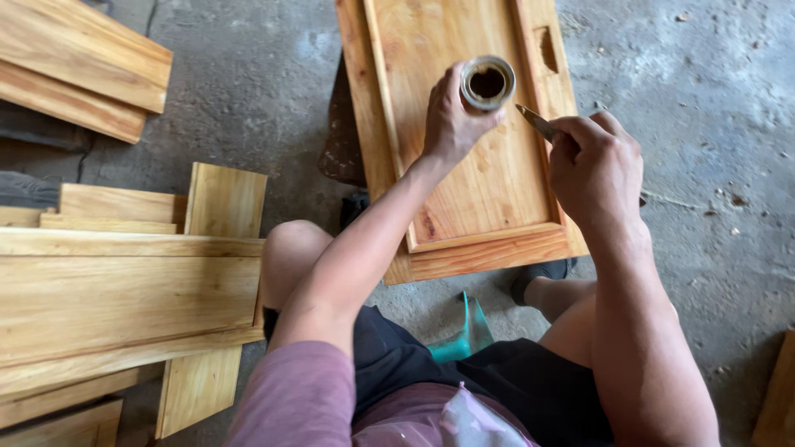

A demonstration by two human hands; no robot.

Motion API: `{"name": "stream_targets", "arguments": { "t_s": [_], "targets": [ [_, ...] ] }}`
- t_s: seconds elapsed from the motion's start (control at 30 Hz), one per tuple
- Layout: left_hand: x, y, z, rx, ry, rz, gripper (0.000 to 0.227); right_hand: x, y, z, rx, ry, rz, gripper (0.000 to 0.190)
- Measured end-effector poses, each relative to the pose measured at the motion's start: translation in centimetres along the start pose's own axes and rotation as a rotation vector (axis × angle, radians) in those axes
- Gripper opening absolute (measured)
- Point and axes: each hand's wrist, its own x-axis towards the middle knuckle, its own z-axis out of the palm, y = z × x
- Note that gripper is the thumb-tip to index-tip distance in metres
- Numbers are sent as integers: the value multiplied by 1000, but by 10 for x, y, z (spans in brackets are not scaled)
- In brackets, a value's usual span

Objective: The person sits on a small stool and applies a wood finish to a wooden panel using a small brush. They repeatedly dip the brush into a can and apply the finish to the surface and edges of the panel, then flip the panel to work on the other side.

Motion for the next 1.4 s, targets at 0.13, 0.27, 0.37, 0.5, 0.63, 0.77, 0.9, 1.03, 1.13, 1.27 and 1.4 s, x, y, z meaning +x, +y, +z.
{"name": "stream_targets", "arguments": {
  "t_s": [0.13, 0.27, 0.37, 0.5, 0.63, 0.77, 0.9, 1.03, 1.13, 1.27, 1.4],
  "targets": [
    [-24, 19, -79, 36, -29, 83, 85, 0, -9, 9, 63, 19, -38, 13],
    [-35, 40, -135, 63, 58, 80, 83, -13, -21, 15, 53, 15, -91, 18],
    [-45, 46, -168, 77, 65, 47, 83, -7, -33, 27, 35, 0, -100, 17],
    [-39, 33, -183, 60, 58, 26, 77, 5, -41, 52, -13, -20, -101, 13],
    [-22, 11, -178, 116, 88, 56, 84, 13, -38, 71, -32, -18, -148, 17],
    [-16, -5, -178, 142, 76, 77, 79, 7, -33, 79, -41, -46, -141, 20],
    [-6, -12, -189, 108, 64, -25, 74, 12, -36, 81, -70, -60, -146, 21],
    [-3, -34, -198, 78, 127, 9, 67, 11, -30, 80, -57, -135, -147, 18],
    [-6, -47, -205, 155, 164, 63, 75, 8, -27, 85, -67, -159, -133, 16],
    [-9, -44, -207, 113, 135, 102, 80, 5, -31, 92, -47, -187, -125, 19],
    [-8, -44, -203, 118, 150, 111, 77, 5, -31, 98, -75, -223, -116, 18]
  ]
}}
